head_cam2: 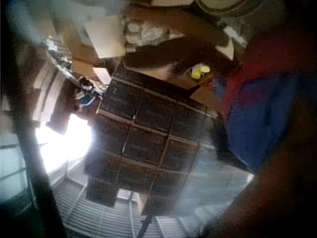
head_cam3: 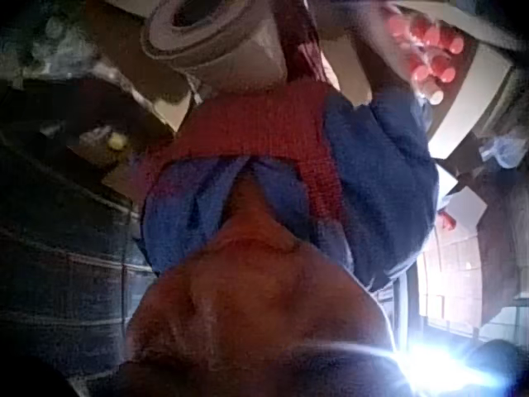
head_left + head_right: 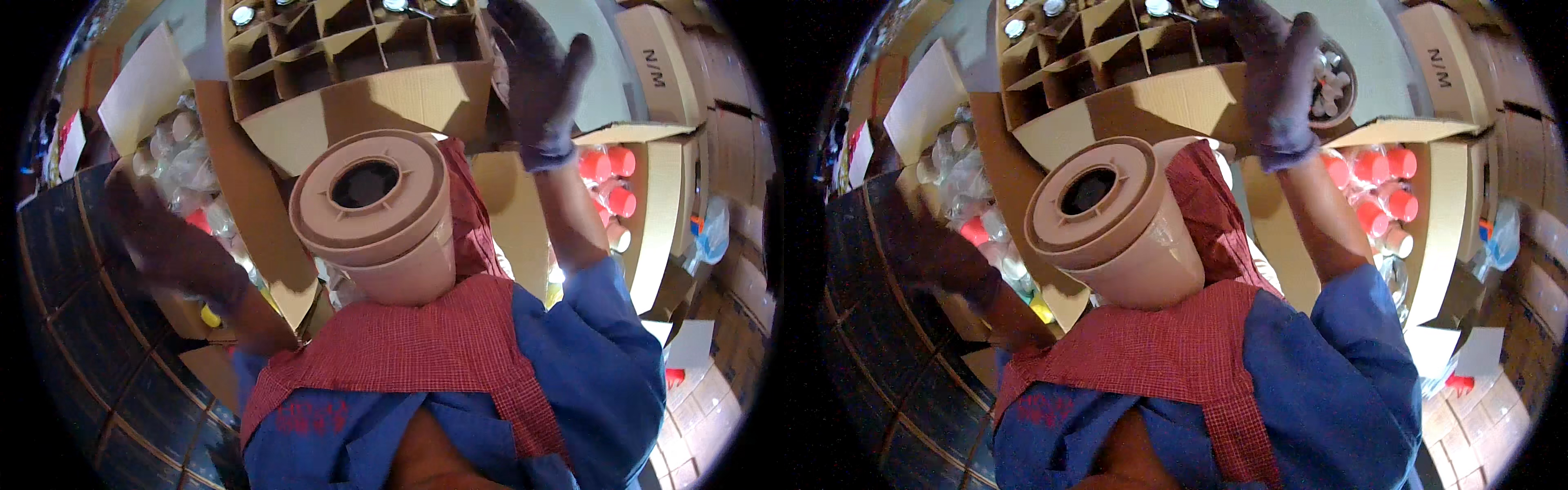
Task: The person assembles plastic containers by inserting lids and black rubber stoppers into the openings. They handle multiple containers, including white and pink ones, and place them into cardboard boxes. The person also removes plastic wrapping from the containers during the process.
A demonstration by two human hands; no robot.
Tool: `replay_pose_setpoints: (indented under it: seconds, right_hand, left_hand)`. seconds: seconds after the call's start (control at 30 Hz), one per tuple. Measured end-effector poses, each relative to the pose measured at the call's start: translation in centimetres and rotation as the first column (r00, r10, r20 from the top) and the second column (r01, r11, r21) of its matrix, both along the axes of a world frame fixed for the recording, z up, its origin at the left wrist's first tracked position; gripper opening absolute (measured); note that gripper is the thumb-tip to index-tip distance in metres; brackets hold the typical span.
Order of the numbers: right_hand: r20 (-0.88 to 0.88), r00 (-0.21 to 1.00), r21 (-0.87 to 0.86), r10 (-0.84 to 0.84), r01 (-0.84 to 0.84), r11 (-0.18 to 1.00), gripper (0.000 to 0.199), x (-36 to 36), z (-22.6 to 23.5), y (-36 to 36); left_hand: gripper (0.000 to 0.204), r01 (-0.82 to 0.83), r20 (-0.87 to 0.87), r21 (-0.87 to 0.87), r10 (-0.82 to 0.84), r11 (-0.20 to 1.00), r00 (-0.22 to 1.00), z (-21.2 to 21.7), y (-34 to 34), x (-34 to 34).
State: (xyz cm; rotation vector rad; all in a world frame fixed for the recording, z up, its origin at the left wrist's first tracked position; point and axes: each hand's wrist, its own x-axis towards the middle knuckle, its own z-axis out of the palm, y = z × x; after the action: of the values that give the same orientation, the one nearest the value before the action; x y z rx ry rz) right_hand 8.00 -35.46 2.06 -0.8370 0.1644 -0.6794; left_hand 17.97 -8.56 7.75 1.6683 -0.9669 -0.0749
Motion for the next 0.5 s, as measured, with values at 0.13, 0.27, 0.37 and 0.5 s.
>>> replay_pose_setpoints:
  seconds: [0.13, 0.27, 0.37, 0.5]
  right_hand:
    - [-0.350, 0.920, -0.180, 0.175, -0.249, 0.952, 0.087, 2.8, -7.0, 9.7]
    - [-0.149, 0.942, 0.077, 0.301, -0.292, 0.953, 0.086, 2.7, -0.8, 9.6]
    - [-0.117, 0.859, 0.274, 0.499, -0.455, 0.847, 0.088, 1.6, -1.0, 11.5]
    - [-0.338, 0.898, -0.113, 0.284, -0.338, 0.934, 0.079, -0.4, 0.5, 14.8]
  left_hand:
    - [0.080, -0.019, 0.114, 0.032, 0.016, 0.999, 0.993, -0.2, -1.8, -1.3]
    - [0.072, -0.116, 0.083, -0.036, 0.119, 0.993, 0.989, 1.2, 1.3, -3.7]
    - [0.060, -0.035, 0.271, 0.082, 0.012, 0.996, 0.963, 2.6, 1.8, -6.3]
    - [0.048, -0.033, 0.142, -0.063, 0.041, 0.998, 0.989, 0.5, 4.0, -5.8]
